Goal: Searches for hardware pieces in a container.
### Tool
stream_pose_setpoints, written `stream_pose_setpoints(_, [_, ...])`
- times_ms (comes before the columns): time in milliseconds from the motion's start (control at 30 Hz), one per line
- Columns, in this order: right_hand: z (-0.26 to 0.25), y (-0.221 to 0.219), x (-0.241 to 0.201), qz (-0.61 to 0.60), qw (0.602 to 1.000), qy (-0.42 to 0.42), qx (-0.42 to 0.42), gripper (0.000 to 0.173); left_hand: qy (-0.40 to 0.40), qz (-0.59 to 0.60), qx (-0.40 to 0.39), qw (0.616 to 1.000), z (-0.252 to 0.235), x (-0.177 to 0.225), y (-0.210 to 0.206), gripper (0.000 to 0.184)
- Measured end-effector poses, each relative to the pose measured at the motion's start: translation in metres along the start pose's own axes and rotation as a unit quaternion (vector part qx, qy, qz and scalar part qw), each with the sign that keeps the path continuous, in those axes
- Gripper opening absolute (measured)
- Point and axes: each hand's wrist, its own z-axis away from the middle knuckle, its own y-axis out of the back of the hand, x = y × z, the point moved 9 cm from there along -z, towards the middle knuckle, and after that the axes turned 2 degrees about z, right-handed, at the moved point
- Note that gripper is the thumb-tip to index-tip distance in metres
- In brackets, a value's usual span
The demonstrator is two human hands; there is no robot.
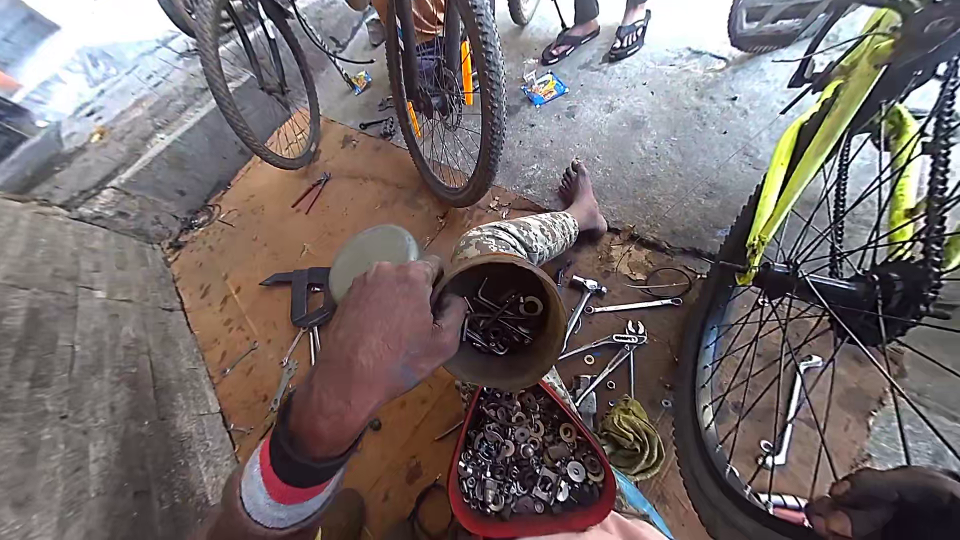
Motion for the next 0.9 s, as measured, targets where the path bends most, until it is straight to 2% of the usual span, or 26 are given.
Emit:
stream_pose_setpoints(33, [0.004, 0.026, 0.013, -0.012, 0.994, 0.019, -0.106, 0.038, -0.001, 0.007, -0.005, 1.000, 0.000, 0.000, 0.002, 0.020])
stream_pose_setpoints(133, [0.017, 0.054, 0.031, -0.007, 0.999, -0.030, -0.042, 0.076, 0.018, 0.029, -0.013, 0.999, -0.001, -0.016, 0.002, 0.022])
stream_pose_setpoints(167, [0.020, 0.058, 0.033, 0.003, 0.999, -0.035, -0.016, 0.081, 0.036, 0.035, -0.009, 0.999, -0.001, -0.029, -0.001, 0.024])
stream_pose_setpoints(233, [0.016, 0.066, 0.039, 0.031, 0.999, -0.021, 0.003, 0.069, 0.097, 0.040, -0.008, 0.994, 0.001, -0.069, -0.016, 0.031])
stream_pose_setpoints(300, [0.011, 0.082, 0.051, 0.053, 0.998, -0.001, -0.037, 0.044, 0.162, 0.046, -0.019, 0.986, 0.007, -0.116, -0.047, 0.035])
stream_pose_setpoints(333, [0.010, 0.085, 0.052, 0.056, 0.998, 0.009, -0.035, 0.040, 0.193, 0.051, -0.035, 0.979, 0.013, -0.140, -0.068, 0.036])
stream_pose_setpoints(467, [0.016, 0.083, 0.047, 0.069, 0.997, 0.015, -0.012, 0.044, 0.321, 0.095, -0.122, 0.934, 0.064, -0.215, -0.177, 0.042])
stream_pose_setpoints(600, [0.018, 0.041, 0.022, 0.047, 0.999, -0.012, -0.002, 0.068, 0.385, 0.109, -0.224, 0.889, 0.142, -0.253, -0.293, 0.047])
stream_pose_setpoints(633, [0.015, 0.035, 0.019, 0.049, 0.999, -0.005, -0.012, 0.060, 0.401, 0.110, -0.256, 0.873, 0.161, -0.261, -0.320, 0.047])
stream_pose_setpoints(667, [0.007, 0.028, 0.016, 0.057, 0.998, 0.010, -0.023, 0.039, 0.418, 0.112, -0.286, 0.855, 0.179, -0.269, -0.345, 0.048])
stream_pose_setpoints(700, [0.003, 0.023, 0.014, 0.057, 0.998, 0.016, -0.029, 0.028, 0.432, 0.118, -0.314, 0.837, 0.195, -0.273, -0.363, 0.048])
stream_pose_setpoints(800, [-0.001, 0.017, 0.010, 0.061, 0.998, 0.030, -0.020, 0.016, 0.448, 0.092, -0.387, 0.801, 0.216, -0.273, -0.379, 0.047])
stream_pose_setpoints(833, [-0.001, 0.017, 0.009, 0.069, 0.997, 0.038, -0.023, 0.015, 0.444, 0.064, -0.393, 0.803, 0.209, -0.269, -0.368, 0.048])
stream_pose_setpoints(900, [-0.002, 0.030, 0.017, 0.095, 0.992, 0.054, -0.066, 0.021, 0.422, 0.011, -0.342, 0.839, 0.179, -0.259, -0.329, 0.049])
